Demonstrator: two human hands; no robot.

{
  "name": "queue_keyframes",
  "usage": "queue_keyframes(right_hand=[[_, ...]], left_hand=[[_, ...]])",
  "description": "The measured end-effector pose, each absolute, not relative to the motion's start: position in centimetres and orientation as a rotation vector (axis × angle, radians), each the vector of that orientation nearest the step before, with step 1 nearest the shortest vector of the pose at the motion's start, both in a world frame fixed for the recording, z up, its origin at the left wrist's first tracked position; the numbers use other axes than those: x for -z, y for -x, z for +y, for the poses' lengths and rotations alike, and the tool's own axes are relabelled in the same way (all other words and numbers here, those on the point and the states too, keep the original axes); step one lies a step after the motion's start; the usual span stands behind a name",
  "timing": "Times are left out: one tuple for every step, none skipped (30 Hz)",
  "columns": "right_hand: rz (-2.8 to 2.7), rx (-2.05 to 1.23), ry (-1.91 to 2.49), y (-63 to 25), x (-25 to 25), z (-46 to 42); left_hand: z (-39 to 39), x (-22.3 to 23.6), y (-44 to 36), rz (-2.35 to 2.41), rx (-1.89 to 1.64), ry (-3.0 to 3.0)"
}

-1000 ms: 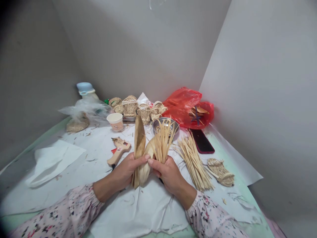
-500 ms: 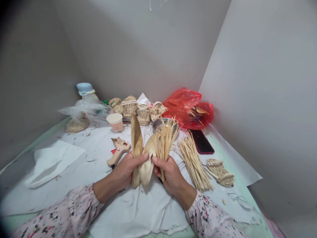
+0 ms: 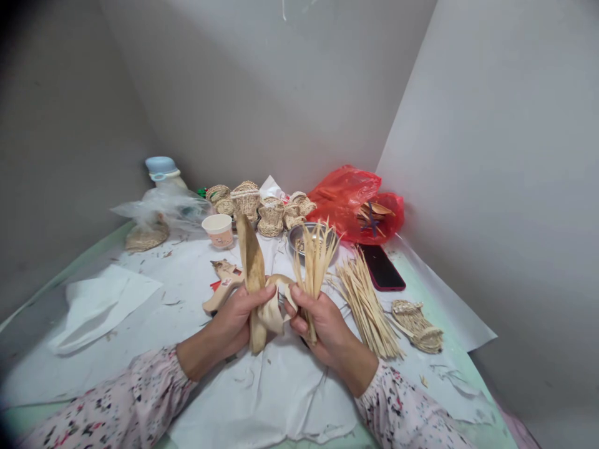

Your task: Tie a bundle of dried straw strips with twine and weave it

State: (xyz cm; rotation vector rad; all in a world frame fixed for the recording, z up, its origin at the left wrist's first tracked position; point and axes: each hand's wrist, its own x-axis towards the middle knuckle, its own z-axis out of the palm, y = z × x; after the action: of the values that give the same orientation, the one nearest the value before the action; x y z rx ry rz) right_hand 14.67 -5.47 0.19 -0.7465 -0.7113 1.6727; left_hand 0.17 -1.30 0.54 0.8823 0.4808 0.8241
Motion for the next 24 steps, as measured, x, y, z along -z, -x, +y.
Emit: queue_keyframes(right_hand=[[-0.712, -1.678, 0.757, -14.8, -0.3, -5.5], [-0.723, -1.691, 0.775, -14.9, -0.4, -5.5], [-0.744, -1.713, 0.807, -15.1, -0.5, -5.5], [-0.767, -1.731, 0.844, -15.3, -0.6, -5.5], [-0.777, -1.738, 0.879, -15.6, -0.8, -5.5], [-0.77, -1.73, 0.907, -15.9, -1.2, -5.5], [-0.748, -1.704, 0.915, -16.3, -1.6, -5.5], [-0.72, -1.663, 0.9, -16.8, -2.3, -5.5], [-0.691, -1.611, 0.865, -17.2, -3.0, -5.5], [-0.675, -1.55, 0.808, -17.7, -3.8, -5.5], [-0.671, -1.489, 0.747, -18.2, -4.7, -5.5], [-0.669, -1.421, 0.682, -18.8, -5.6, -5.6], [-0.671, -1.356, 0.626, -19.3, -6.4, -5.7], [-0.67, -1.298, 0.583, -19.8, -7.2, -5.9], [-0.664, -1.247, 0.543, -20.3, -7.9, -6.1], [-0.657, -1.203, 0.508, -20.8, -8.6, -6.4], [-0.647, -1.159, 0.477, -21.3, -9.2, -6.6], [-0.638, -1.11, 0.448, -21.8, -9.8, -6.9], [-0.628, -1.054, 0.423, -22.2, -10.4, -7.2], [-0.619, -0.992, 0.405, -22.6, -10.8, -7.4], [-0.614, -0.937, 0.398, -22.9, -11.2, -7.5], [-0.614, -0.901, 0.405, -23.0, -11.4, -7.6], [-0.615, -0.895, 0.43, -22.9, -11.4, -7.5], [-0.62, -0.92, 0.47, -22.5, -11.2, -7.4]], left_hand=[[-1.3, -0.6, -0.2, 0.48, -0.835, -0.875], [-1.3, -0.7, -0.2, 0.48, -0.84, -0.869], [-1.4, -0.8, -0.2, 0.48, -0.841, -0.862], [-1.4, -0.9, -0.2, 0.48, -0.838, -0.857], [-1.4, -0.9, -0.2, 0.481, -0.84, -0.851], [-1.4, -1.0, -0.1, 0.485, -0.851, -0.843], [-1.3, -1.0, -0.1, 0.486, -0.873, -0.832], [-1.3, -1.0, -0.1, 0.483, -0.901, -0.819], [-1.3, -1.1, -0.1, 0.478, -0.927, -0.801], [-1.3, -1.1, -0.1, 0.473, -0.944, -0.779], [-1.3, -1.1, -0.1, 0.47, -0.951, -0.755], [-1.2, -1.2, -0.1, 0.471, -0.95, -0.731], [-1.2, -1.2, -0.1, 0.477, -0.945, -0.707], [-1.2, -1.2, -0.1, 0.482, -0.943, -0.69], [-1.2, -1.2, -0.1, 0.486, -0.944, -0.68], [-1.2, -1.2, -0.1, 0.49, -0.949, -0.674], [-1.2, -1.2, -0.2, 0.499, -0.958, -0.672], [-1.2, -1.2, -0.2, 0.514, -0.967, -0.671], [-1.2, -1.1, -0.2, 0.534, -0.978, -0.672], [-1.2, -1.1, -0.2, 0.557, -0.987, -0.674], [-1.1, -1.0, -0.3, 0.579, -0.996, -0.678], [-1.1, -1.0, -0.3, 0.6, -1.003, -0.685], [-1.1, -0.9, -0.3, 0.616, -1.007, -0.695], [-1.1, -0.8, -0.3, 0.627, -1.01, -0.708]])
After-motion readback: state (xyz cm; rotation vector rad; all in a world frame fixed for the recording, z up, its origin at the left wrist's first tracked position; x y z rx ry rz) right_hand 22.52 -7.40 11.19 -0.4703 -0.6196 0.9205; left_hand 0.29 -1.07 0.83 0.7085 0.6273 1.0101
